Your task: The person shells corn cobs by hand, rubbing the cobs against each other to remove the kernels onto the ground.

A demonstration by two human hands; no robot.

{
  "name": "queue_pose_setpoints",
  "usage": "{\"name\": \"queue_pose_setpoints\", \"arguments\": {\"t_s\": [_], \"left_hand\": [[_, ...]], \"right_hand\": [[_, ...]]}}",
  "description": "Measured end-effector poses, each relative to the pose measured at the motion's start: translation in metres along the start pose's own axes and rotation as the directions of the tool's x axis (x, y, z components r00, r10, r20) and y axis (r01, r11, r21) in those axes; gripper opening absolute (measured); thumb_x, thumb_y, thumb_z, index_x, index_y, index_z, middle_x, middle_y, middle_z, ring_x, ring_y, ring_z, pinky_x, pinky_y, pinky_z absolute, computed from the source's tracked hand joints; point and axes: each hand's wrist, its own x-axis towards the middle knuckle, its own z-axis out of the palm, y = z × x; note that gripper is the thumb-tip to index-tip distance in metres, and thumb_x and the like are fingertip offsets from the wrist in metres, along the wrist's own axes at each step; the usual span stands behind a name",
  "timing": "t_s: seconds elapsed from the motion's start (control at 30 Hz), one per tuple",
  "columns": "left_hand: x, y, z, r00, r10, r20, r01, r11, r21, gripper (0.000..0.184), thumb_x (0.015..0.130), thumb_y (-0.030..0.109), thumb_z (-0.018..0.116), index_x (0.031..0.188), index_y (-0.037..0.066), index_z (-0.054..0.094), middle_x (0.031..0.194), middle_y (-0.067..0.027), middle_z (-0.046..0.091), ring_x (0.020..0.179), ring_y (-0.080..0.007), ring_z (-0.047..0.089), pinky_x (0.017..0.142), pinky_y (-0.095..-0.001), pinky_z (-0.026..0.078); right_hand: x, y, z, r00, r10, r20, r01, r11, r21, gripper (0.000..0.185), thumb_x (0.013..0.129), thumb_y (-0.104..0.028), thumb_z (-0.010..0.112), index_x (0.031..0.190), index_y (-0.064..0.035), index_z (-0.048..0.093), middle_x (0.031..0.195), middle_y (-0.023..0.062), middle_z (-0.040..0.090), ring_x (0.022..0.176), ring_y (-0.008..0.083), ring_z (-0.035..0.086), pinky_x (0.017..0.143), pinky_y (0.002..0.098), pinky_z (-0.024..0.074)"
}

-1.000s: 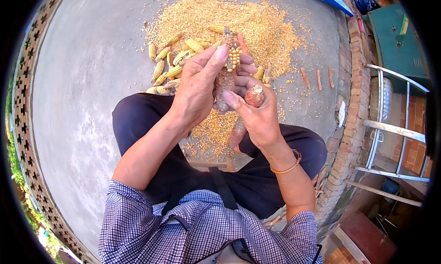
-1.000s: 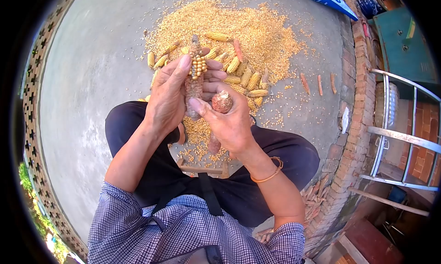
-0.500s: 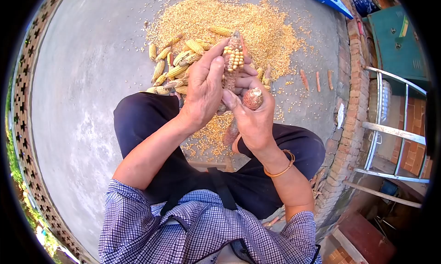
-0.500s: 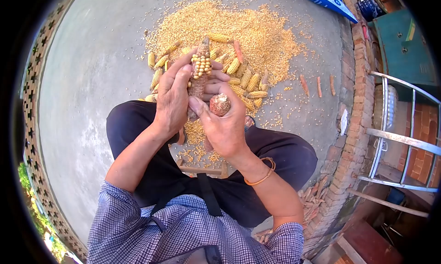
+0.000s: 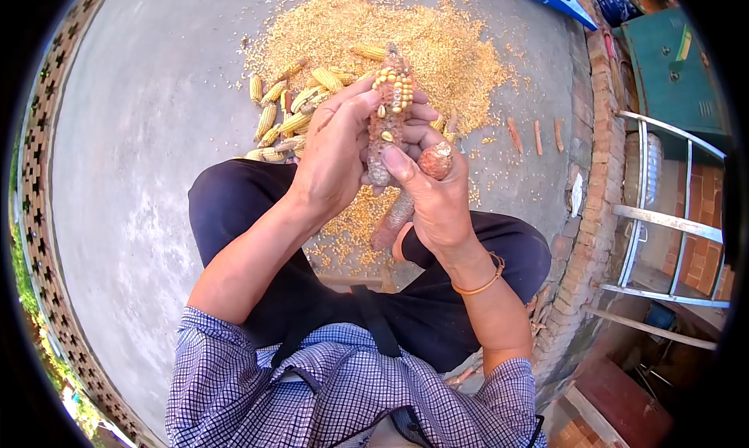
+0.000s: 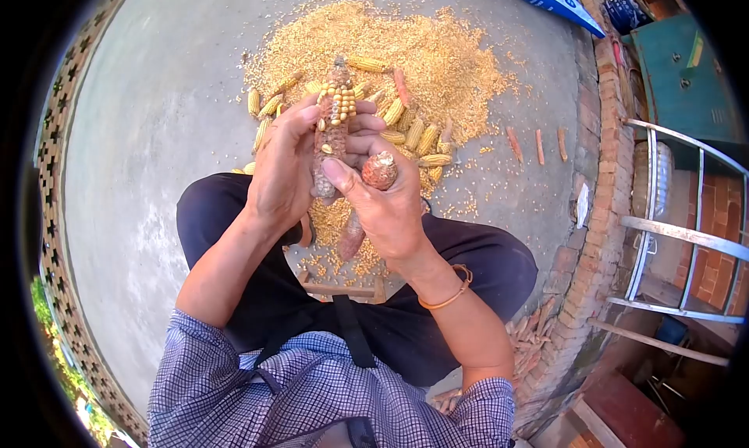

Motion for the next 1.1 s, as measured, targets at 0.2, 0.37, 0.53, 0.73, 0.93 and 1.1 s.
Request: {"name": "queue_pose_setpoints", "arguments": {"t_s": [0.2,0.37,0.53,0.73,0.93,1.1], "left_hand": [[-0.006,-0.004,0.002,0.995,0.101,0.009,-0.101,0.982,0.158,0.042,0.097,0.019,0.052,0.128,-0.009,0.048,0.113,-0.0237,0.062,0.099,-0.0248,0.067,0.084,-0.0354,0.058],[-0.008,-0.005,0.001,0.989,0.139,0.057,-0.148,0.965,0.215,0.044,0.098,0.020,0.051,0.131,-0.008,0.045,0.115,-0.0239,0.061,0.101,-0.0248,0.067,0.082,-0.0345,0.059],[-0.008,-0.012,0.004,0.980,0.201,0.000,-0.197,0.959,0.206,0.043,0.099,0.017,0.048,0.134,-0.008,0.043,0.123,-0.0222,0.058,0.108,-0.0254,0.064,0.087,-0.0348,0.057],[-0.011,-0.004,0.003,0.987,0.158,-0.006,-0.152,0.958,0.245,0.042,0.099,0.014,0.048,0.134,-0.008,0.042,0.126,-0.0212,0.057,0.112,-0.0264,0.062,0.093,-0.0372,0.054],[-0.012,-0.006,0.001,0.982,0.190,0.021,-0.189,0.953,0.237,0.044,0.098,0.014,0.049,0.136,-0.008,0.041,0.127,-0.0214,0.057,0.114,-0.0264,0.061,0.097,-0.0386,0.052],[-0.012,-0.006,0.003,0.982,0.188,0.024,-0.187,0.940,0.285,0.046,0.097,0.012,0.048,0.138,-0.007,0.038,0.128,-0.0216,0.056,0.117,-0.0271,0.059,0.098,-0.0395,0.051]], "right_hand": [[0.000,0.002,0.002,0.995,-0.097,-0.007,0.096,0.994,-0.042,0.027,0.091,-0.005,0.067,0.114,0.0054,0.057,0.101,0.0083,0.066,0.091,0.0116,0.064,0.074,0.0255,0.0542],[0.000,0.000,0.002,0.993,-0.119,-0.003,0.119,0.989,-0.089,0.025,0.089,-0.002,0.069,0.110,0.0058,0.058,0.104,0.0079,0.065,0.093,0.0108,0.064,0.079,0.0243,0.0541],[0.000,0.002,0.007,0.987,-0.162,-0.005,0.161,0.986,-0.043,0.025,0.089,-0.002,0.069,0.110,0.0071,0.058,0.115,0.0087,0.059,0.095,0.0112,0.063,0.080,0.0243,0.0532],[0.000,0.001,0.007,0.984,-0.177,0.024,0.178,0.980,-0.093,0.025,0.089,-0.001,0.068,0.110,0.0076,0.057,0.118,0.0084,0.055,0.099,0.0123,0.062,0.081,0.0247,0.0528],[-0.001,0.008,0.008,0.980,-0.198,0.016,0.199,0.975,-0.096,0.025,0.089,-0.002,0.069,0.109,0.0072,0.057,0.120,0.0088,0.054,0.100,0.0128,0.061,0.083,0.0259,0.0524],[-0.002,0.009,0.006,0.980,-0.200,0.015,0.200,0.973,-0.117,0.026,0.089,-0.004,0.070,0.109,0.0063,0.058,0.122,0.0084,0.053,0.101,0.0122,0.061,0.084,0.0258,0.0522]]}}
